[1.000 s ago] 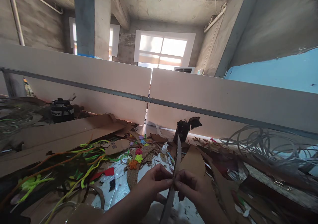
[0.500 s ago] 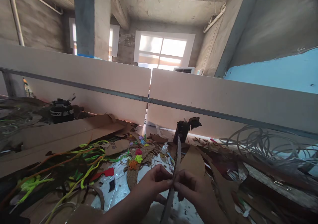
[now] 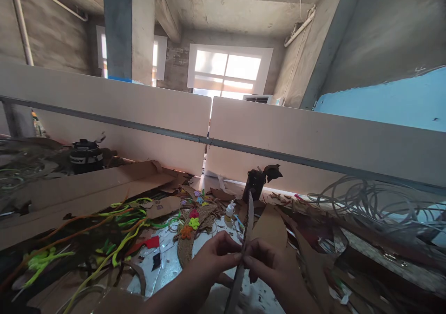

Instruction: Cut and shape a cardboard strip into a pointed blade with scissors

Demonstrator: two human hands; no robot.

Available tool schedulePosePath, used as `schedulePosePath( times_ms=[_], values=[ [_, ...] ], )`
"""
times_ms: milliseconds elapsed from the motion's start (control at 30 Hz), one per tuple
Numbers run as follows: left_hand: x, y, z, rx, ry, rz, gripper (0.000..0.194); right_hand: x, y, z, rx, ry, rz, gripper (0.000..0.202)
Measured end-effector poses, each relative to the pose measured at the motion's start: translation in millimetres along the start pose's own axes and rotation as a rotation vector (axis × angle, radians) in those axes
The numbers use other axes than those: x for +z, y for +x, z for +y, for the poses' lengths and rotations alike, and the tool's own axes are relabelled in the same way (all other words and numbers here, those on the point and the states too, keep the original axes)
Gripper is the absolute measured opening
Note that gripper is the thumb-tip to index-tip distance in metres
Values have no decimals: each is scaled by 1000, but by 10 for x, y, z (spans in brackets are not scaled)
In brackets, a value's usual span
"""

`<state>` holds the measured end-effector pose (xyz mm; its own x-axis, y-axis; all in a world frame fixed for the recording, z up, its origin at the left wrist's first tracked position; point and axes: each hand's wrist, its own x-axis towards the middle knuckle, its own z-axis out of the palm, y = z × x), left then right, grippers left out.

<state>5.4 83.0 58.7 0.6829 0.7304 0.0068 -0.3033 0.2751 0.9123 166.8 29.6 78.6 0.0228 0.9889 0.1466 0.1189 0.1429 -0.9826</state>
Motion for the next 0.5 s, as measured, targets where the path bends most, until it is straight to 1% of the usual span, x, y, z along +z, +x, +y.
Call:
schedulePosePath(
  times_ms=[133,267,500],
  values=[
    [-13,6,-13,20,0,2,28,-4,0,-3,5,-12,1,30],
    [-25,20,-35,22,-11,-23,32,2,2,-3,-8,-1,-6,30],
    [7,2,-6,3,-18,13,33,-22,14,20,20,-17,-12,31]
  ],
)
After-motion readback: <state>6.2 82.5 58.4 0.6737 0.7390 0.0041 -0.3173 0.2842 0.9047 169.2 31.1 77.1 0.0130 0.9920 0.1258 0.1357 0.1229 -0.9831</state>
